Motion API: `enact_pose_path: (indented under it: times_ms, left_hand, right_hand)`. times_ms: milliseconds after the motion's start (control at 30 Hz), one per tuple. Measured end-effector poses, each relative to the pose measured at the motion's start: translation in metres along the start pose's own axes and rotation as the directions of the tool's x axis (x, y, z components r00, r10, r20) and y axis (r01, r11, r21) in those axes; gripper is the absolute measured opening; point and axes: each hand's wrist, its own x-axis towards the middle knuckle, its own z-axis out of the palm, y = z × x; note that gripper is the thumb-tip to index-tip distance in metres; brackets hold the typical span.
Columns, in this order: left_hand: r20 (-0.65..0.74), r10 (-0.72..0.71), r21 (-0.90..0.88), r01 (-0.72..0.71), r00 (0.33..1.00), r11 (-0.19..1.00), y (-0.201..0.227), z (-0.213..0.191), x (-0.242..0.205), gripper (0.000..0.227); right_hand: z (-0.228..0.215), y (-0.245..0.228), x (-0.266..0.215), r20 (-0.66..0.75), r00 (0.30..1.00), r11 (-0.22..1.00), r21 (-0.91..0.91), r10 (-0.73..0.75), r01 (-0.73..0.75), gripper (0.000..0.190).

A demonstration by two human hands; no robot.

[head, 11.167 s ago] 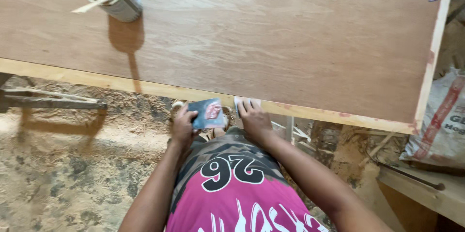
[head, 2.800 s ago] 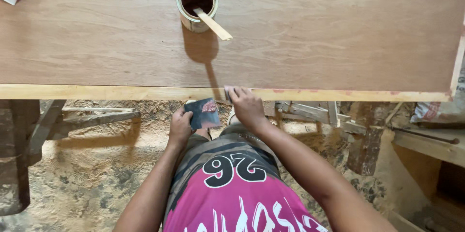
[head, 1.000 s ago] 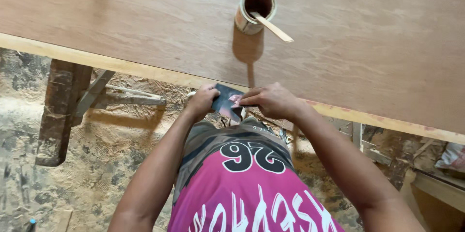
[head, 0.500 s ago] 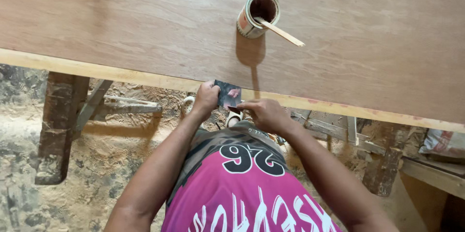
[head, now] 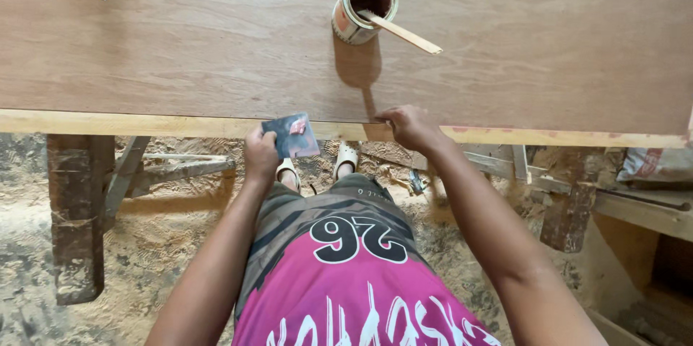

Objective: The person applies a pink-colored wood filler from a can onto a small piece of abrasive paper using a wooden stick, then uses their fingers to rub the filler into the edge and surface of a large wooden board.

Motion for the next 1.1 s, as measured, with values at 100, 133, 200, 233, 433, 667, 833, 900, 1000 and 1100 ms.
enact_pose_path:
  times_ms: [100,133,200,233,433,667,833,900,1000,1100]
  left_hand:
    - [0.027,0.008,-0.104,-0.005,1.000,0.995,-0.022,-0.009,-0.005,0.018]
    - [0.040,-0.034,-0.149,0.039,0.999,0.988,-0.026,-0.012,-0.007,0.018]
    - [0.040,-0.079,-0.183,0.085,0.996,0.979,-0.031,-0.018,-0.013,0.017]
    - [0.032,-0.074,-0.178,0.078,0.997,0.981,-0.031,-0.019,-0.013,0.017]
    - [0.026,-0.027,-0.151,0.030,0.999,0.988,-0.025,-0.026,-0.012,0.019]
    - [0.047,-0.056,-0.151,0.062,0.997,0.987,-0.025,-0.032,-0.006,0.019]
    - [0.065,-0.072,-0.127,0.080,0.995,0.989,-0.018,-0.035,-0.013,0.021]
    - [0.075,-0.105,-0.162,0.116,0.992,0.980,-0.016,-0.036,-0.012,0.021]
    - [0.082,-0.084,-0.156,0.097,0.993,0.983,-0.021,-0.046,-0.013,0.020]
    - [0.098,-0.044,-0.135,0.057,0.994,0.989,-0.033,-0.051,-0.011,0.021]
  right_hand:
    - [0.024,0.003,0.012,-0.002,1.000,0.998,-0.065,-0.021,0.021,0.043]
    - [0.035,0.002,0.008,-0.032,0.999,0.997,-0.072,-0.041,0.038,0.039]
    - [0.059,-0.005,-0.013,-0.230,0.955,0.972,-0.183,-0.187,0.146,0.036]
    - [0.069,-0.011,-0.026,-0.382,0.868,0.930,-0.305,-0.318,0.206,0.037]
    - [0.038,-0.010,-0.032,-0.217,0.976,0.999,0.036,-0.008,0.016,0.030]
    - [0.066,-0.012,-0.021,-0.234,0.956,0.978,-0.154,-0.175,0.142,0.033]
    - [0.093,-0.028,-0.005,-0.407,0.882,0.961,-0.226,-0.239,0.157,0.027]
    - [0.091,-0.042,-0.012,-0.316,0.915,0.951,-0.257,-0.253,0.174,0.030]
    - [0.079,-0.059,-0.018,-0.187,0.964,0.965,-0.218,-0.190,0.148,0.037]
    - [0.071,-0.071,-0.017,-0.460,0.856,0.956,-0.269,-0.236,0.119,0.036]
